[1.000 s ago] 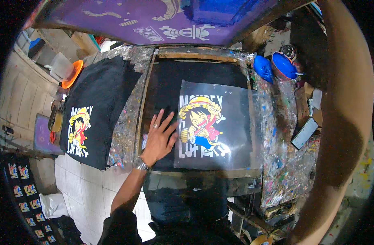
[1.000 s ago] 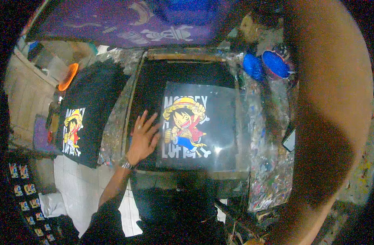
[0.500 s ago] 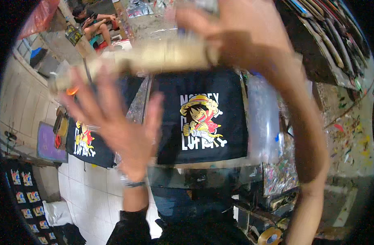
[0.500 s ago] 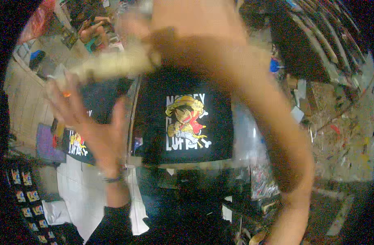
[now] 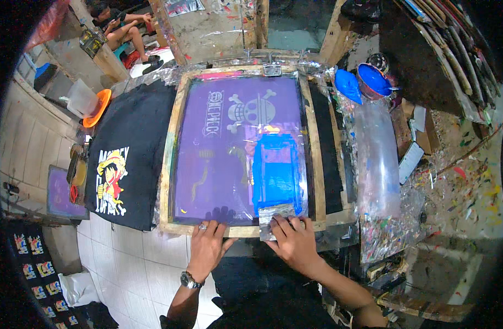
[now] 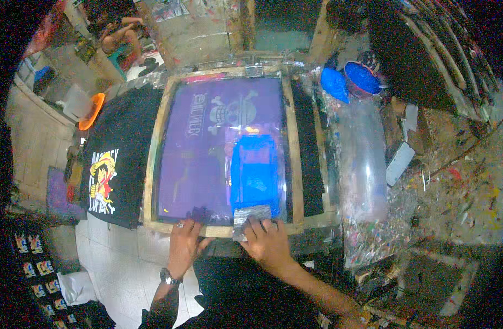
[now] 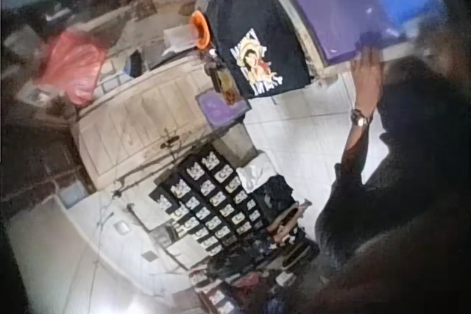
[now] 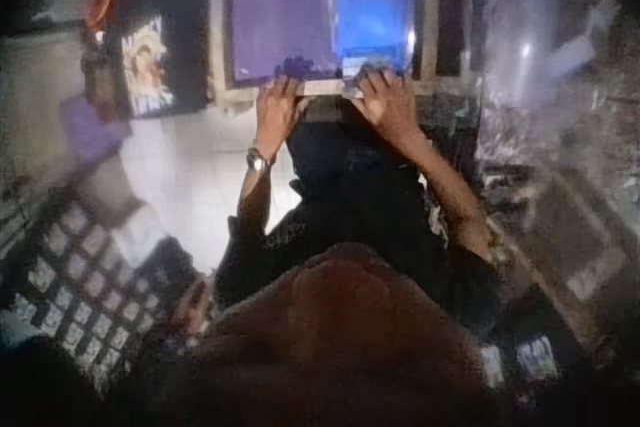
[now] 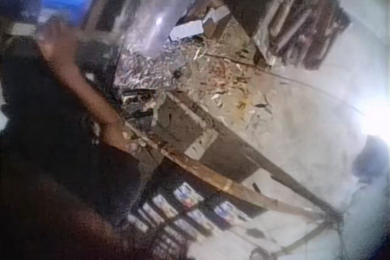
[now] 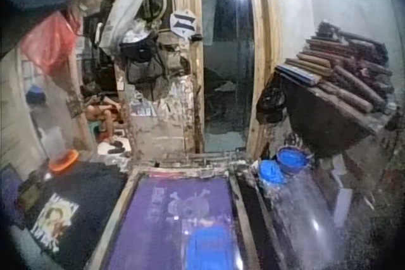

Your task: The person performs screen printing on black t-shirts by aligning each shirt on a flat surface, applying ink through a screen using a squeegee, and then lifting the screen to reveal the printed design.

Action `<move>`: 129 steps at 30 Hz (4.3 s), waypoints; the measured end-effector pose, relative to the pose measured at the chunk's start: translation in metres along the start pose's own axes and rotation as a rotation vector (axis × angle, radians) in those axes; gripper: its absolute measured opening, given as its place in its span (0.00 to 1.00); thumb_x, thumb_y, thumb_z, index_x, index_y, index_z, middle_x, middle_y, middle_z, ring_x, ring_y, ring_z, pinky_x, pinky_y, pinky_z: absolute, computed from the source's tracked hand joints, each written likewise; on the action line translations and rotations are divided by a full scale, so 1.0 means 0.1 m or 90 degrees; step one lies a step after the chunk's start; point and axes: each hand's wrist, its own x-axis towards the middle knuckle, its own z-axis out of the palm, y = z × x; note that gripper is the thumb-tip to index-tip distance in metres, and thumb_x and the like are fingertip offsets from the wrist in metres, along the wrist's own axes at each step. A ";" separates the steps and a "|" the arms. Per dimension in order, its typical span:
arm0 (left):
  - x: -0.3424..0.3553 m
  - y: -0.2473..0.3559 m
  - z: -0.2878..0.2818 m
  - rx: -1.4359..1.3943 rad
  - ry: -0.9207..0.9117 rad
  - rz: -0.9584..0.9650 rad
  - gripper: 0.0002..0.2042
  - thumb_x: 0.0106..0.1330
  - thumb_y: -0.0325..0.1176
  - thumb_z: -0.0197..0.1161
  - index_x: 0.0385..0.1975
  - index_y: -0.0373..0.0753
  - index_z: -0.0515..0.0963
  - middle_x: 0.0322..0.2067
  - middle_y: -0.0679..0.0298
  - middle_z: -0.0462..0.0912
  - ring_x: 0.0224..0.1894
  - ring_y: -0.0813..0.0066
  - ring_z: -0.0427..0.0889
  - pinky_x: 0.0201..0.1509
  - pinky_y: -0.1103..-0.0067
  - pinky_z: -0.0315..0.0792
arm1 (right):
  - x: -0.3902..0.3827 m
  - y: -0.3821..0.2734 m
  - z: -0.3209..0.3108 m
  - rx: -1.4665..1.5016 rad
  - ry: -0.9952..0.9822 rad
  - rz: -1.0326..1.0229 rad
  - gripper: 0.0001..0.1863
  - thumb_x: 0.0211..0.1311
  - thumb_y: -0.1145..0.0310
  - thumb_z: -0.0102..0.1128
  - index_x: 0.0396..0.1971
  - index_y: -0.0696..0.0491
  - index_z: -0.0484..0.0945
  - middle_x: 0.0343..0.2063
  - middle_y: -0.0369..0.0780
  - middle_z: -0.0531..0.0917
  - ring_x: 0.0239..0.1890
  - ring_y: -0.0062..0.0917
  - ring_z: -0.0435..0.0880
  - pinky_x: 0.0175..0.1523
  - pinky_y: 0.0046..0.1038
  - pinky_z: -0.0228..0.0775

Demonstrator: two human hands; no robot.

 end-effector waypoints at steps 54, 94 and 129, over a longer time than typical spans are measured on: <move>0.29 0.47 -0.38 -0.105 0.600 -0.041 0.07 0.57 0.31 0.72 0.31 0.38 0.81 0.32 0.55 0.81 0.40 0.53 0.80 0.48 0.59 0.70 | 1.49 0.02 -1.62 -0.140 0.433 -0.139 0.27 0.50 0.45 0.75 0.31 0.53 0.75 0.26 0.41 0.74 0.32 0.38 0.75 0.47 0.39 0.67; -0.13 -4.36 -2.84 0.096 0.442 -0.464 0.23 0.68 0.22 0.53 0.65 0.36 0.67 0.58 0.45 0.79 0.59 0.54 0.81 0.60 0.67 0.74 | 3.43 0.35 -3.34 -0.290 0.214 -0.067 0.23 0.70 0.44 0.51 0.53 0.40 0.86 0.46 0.56 0.84 0.47 0.48 0.84 0.54 0.42 0.73; 1.19 0.09 0.30 -0.049 -0.158 0.120 0.23 0.67 0.37 0.61 0.63 0.44 0.74 0.71 0.54 0.64 0.77 0.50 0.54 0.76 0.47 0.49 | 3.41 0.58 -3.28 -0.221 0.251 -0.193 0.24 0.70 0.42 0.50 0.54 0.40 0.84 0.52 0.57 0.82 0.56 0.52 0.80 0.62 0.43 0.69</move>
